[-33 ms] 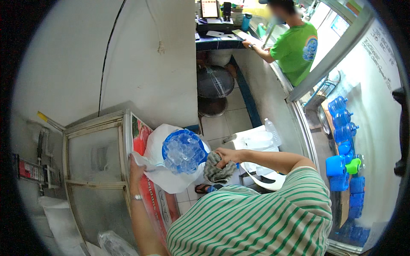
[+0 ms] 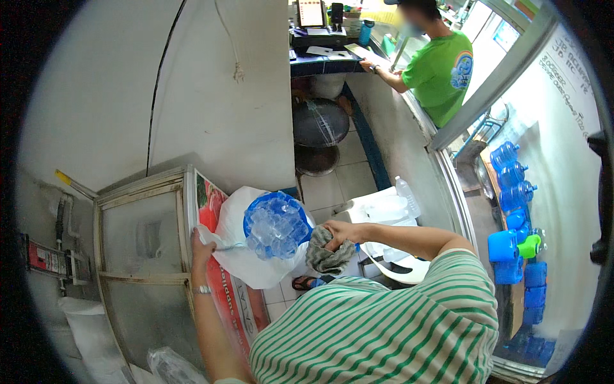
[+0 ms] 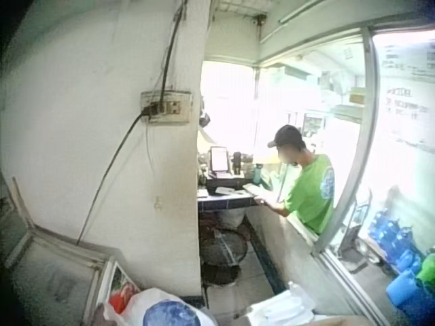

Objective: The person scoops ice from a chest freezer into a plastic bag using a blue scoop, then writes on a notepad at a counter. The person continues scooping ice into the bag and places it on the counter.

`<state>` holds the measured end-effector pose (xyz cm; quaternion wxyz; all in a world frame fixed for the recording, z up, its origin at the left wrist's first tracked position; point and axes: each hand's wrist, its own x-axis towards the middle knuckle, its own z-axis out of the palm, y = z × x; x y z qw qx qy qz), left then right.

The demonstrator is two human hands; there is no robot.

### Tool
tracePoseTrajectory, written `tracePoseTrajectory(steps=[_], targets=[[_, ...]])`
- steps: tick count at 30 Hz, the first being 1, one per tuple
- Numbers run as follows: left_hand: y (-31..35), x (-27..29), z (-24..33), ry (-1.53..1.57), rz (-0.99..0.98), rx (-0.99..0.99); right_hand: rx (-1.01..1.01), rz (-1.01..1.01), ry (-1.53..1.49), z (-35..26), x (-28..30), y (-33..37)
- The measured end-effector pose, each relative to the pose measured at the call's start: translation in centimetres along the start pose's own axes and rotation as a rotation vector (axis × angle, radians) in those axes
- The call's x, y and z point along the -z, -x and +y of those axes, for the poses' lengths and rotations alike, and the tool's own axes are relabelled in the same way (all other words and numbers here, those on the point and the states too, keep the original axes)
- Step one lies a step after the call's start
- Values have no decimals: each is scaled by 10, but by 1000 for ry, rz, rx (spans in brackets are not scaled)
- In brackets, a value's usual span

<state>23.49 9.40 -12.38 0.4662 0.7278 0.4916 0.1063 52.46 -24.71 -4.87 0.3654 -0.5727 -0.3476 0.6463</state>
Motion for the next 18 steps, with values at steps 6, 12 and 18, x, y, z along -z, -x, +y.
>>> tracePoseTrajectory(steps=[6,12,18], targets=[[-12,-40,0,575,87,-200,-91,221,42,-32,-12,27],[109,-68,-32,206,325,-403,-70,236,4,-52,-21,35],[306,-32,-68,40,988,-73,-67,126,-163,-67,-44,18]])
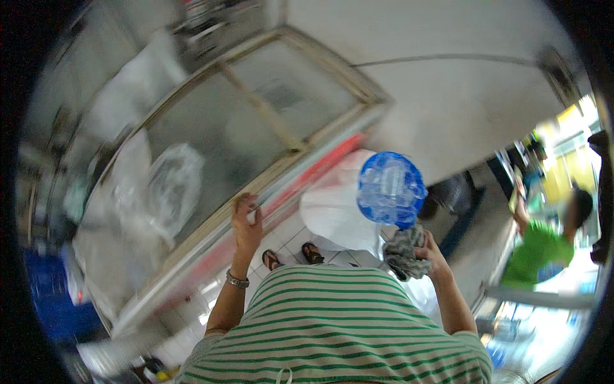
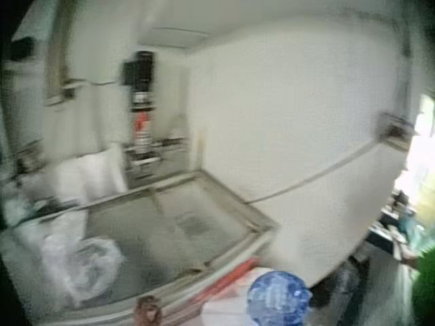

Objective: The person scoops ice from a chest freezer into a plastic bag using a blue scoop, then writes on a notepad at a counter. The person continues scooping ice into the bag and places it on the counter.

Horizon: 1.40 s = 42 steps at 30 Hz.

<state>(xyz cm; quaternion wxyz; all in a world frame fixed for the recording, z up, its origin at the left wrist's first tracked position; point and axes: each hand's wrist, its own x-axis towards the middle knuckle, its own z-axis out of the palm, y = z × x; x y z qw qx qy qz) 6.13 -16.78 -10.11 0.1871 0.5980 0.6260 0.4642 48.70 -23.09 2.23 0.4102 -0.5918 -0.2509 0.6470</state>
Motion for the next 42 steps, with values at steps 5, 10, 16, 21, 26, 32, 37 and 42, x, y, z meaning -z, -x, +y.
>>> tracePoseTrajectory(steps=[5,10,16,21,26,32,37,42], targets=[[11,154,6,-533,719,-15,348,-309,578,-26,-62,-11],[40,226,30,-860,969,132,102,-588,222,-58,-120,24],[48,246,-10,-794,638,549,61,-853,130,-44,-232,24],[43,287,-44,-477,551,285,33,-786,234,1,-339,-2],[27,325,-17,313,317,293,-1,-913,257,42,-418,-11],[6,339,11,163,219,215,-16,-988,424,74,-451,-28],[-40,327,2,-31,255,-64,-17,-1004,483,81,-453,-35],[-68,333,-3,136,209,-89,284,-1039,732,76,-454,-32]])
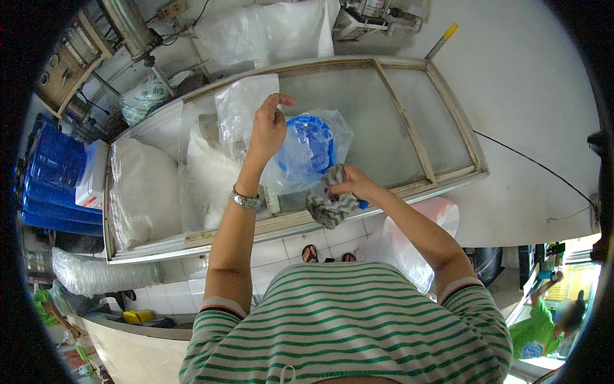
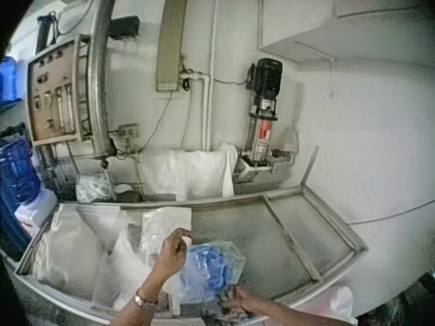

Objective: The person scoops ice from a chest freezer into a plastic bag using a blue scoop, then writes on a notepad at a counter. The person continues scooping ice into the bag and places it on the counter.

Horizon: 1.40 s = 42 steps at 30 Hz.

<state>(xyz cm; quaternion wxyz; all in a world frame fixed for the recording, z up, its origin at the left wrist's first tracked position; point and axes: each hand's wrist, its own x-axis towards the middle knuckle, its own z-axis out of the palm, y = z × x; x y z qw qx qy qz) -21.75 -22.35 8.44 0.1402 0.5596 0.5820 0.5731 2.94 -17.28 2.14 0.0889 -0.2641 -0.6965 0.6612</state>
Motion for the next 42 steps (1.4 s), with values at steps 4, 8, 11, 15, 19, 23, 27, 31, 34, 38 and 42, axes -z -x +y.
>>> tracePoseTrajectory(steps=[4,8,11,15,19,23,27,31,34,38,42], targets=[[-9,-7,17,342,-96,-110,13,-19,523,2,-7,-5],[-19,-15,48,546,-214,-89,81,68,957,1,-14,-16],[-30,-2,65,487,-81,-234,153,169,1248,-9,-4,-22],[-27,44,60,828,181,-64,306,284,1594,-25,27,-30],[-1,57,38,934,280,202,453,471,1831,-21,47,-51],[24,34,33,605,286,279,307,522,1673,-11,59,-75],[60,11,32,620,86,269,254,422,1706,-17,62,-69],[111,55,-28,-87,393,382,151,368,1774,-38,50,-53],[133,113,-110,-960,316,389,187,351,1726,-61,43,-41],[158,127,-200,-956,41,206,215,285,1713,-86,42,-30],[167,137,-237,-927,-93,154,107,223,1487,-109,58,-12]])
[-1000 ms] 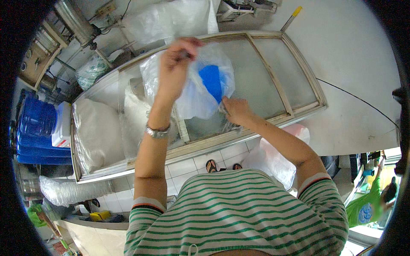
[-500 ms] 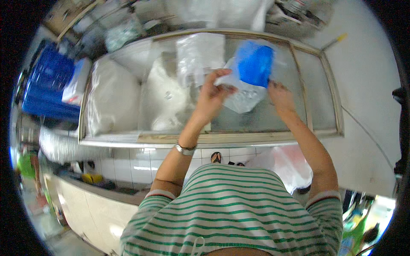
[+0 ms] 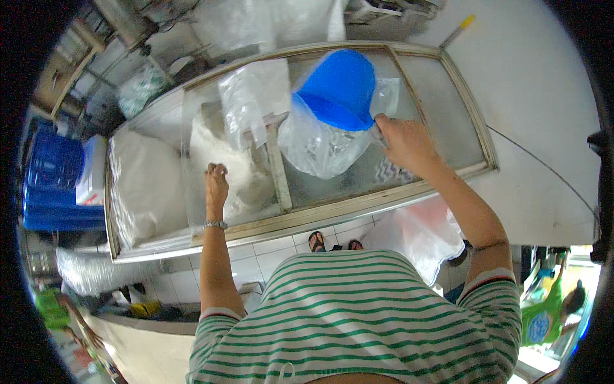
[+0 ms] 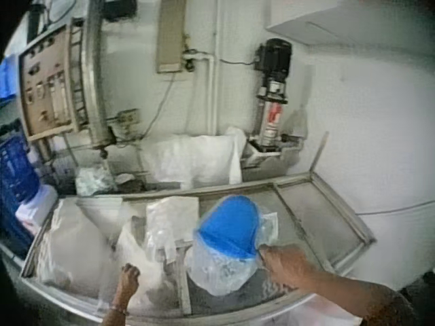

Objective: The person scoops ice from a chest freezer into a plastic bag using a blue scoop, then writes on a notepad at a counter. The person continues scooping ice into the bag and places it on the counter.

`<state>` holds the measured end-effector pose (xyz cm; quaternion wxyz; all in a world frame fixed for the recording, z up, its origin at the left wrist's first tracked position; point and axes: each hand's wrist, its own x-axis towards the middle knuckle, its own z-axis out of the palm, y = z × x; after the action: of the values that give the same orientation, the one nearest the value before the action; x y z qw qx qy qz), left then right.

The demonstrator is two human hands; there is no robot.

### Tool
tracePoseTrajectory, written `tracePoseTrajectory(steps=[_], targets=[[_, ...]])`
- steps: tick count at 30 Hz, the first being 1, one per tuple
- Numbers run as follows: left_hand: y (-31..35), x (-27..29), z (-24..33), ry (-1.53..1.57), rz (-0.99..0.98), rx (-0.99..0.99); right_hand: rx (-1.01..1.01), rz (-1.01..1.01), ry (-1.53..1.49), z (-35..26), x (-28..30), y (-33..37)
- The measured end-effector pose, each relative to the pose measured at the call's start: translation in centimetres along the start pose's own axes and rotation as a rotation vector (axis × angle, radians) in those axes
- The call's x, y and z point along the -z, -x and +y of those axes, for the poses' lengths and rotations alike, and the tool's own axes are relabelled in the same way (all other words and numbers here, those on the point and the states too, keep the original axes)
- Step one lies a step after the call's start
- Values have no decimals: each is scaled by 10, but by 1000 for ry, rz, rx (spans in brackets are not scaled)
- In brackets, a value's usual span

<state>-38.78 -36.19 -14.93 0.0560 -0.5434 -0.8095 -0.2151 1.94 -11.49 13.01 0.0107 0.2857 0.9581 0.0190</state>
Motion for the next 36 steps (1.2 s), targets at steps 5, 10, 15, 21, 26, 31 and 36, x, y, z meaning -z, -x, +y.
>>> tracePoseTrajectory(steps=[5,10,15,21,26,31,36], targets=[[-41,61,80,292,81,14,-72,-55,-848,32,30,28],[-111,122,252,852,157,-335,-591,263,-1671,36,18,101],[-168,102,325,274,-395,-681,-883,531,-1771,46,-19,130],[-124,99,395,790,-440,-308,-810,589,-1908,45,-65,137],[-64,53,448,920,-737,-53,-852,659,-1838,30,-91,125],[-50,6,440,1578,-979,439,-774,715,-2114,36,-82,142],[-56,12,422,1460,-961,146,-916,546,-2090,52,-83,172]])
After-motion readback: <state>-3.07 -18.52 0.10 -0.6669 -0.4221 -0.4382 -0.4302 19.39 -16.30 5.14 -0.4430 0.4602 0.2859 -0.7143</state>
